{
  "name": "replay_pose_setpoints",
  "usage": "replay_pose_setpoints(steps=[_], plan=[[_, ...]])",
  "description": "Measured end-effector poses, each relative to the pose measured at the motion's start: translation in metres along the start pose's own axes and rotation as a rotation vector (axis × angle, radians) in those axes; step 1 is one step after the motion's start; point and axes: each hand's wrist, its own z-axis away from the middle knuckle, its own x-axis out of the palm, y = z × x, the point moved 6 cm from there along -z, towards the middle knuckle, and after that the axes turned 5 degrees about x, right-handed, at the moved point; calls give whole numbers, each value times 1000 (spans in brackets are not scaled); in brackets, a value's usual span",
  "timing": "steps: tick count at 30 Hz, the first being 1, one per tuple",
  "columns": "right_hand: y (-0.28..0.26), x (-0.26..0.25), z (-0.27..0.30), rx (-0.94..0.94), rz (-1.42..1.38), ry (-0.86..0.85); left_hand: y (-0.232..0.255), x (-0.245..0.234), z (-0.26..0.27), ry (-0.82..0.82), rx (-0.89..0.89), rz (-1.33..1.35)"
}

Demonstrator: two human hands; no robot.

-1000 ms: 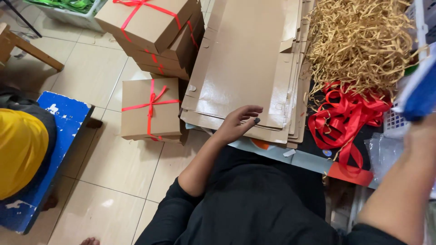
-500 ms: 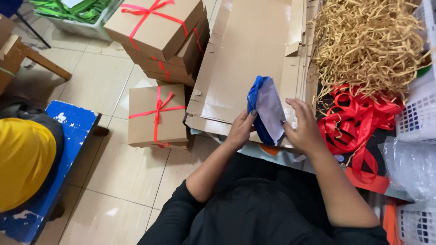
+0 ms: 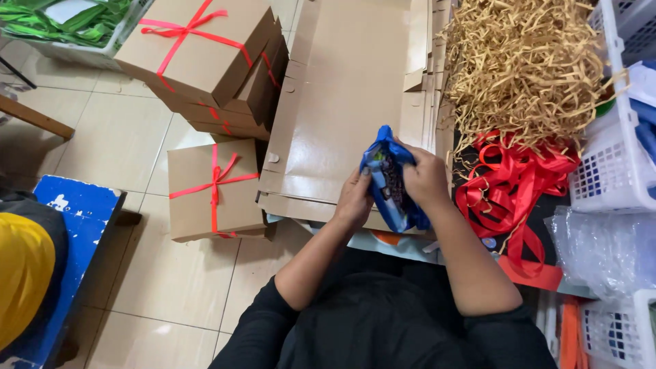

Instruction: Inspecting and organizing pencil cases on cardboard sheets for packing

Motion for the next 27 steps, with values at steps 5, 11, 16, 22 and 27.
replay_pose_setpoints(steps=[5,11,16,22,27], plan=[[110,35,-24,330,-497,-183,13,1,-29,179,-110,210],[105,53,-31,692,-1342,-347,51,10,-64,146,-262,236],[83,58,-39,711,-1564,-333,80,17,-69,120,-191,321],[21,11,-23,441,-1236,-488,60,-17,-98,21,64,661],[53,14,-17,702,-1171,-10,65,0,-61,-38,-84,674]])
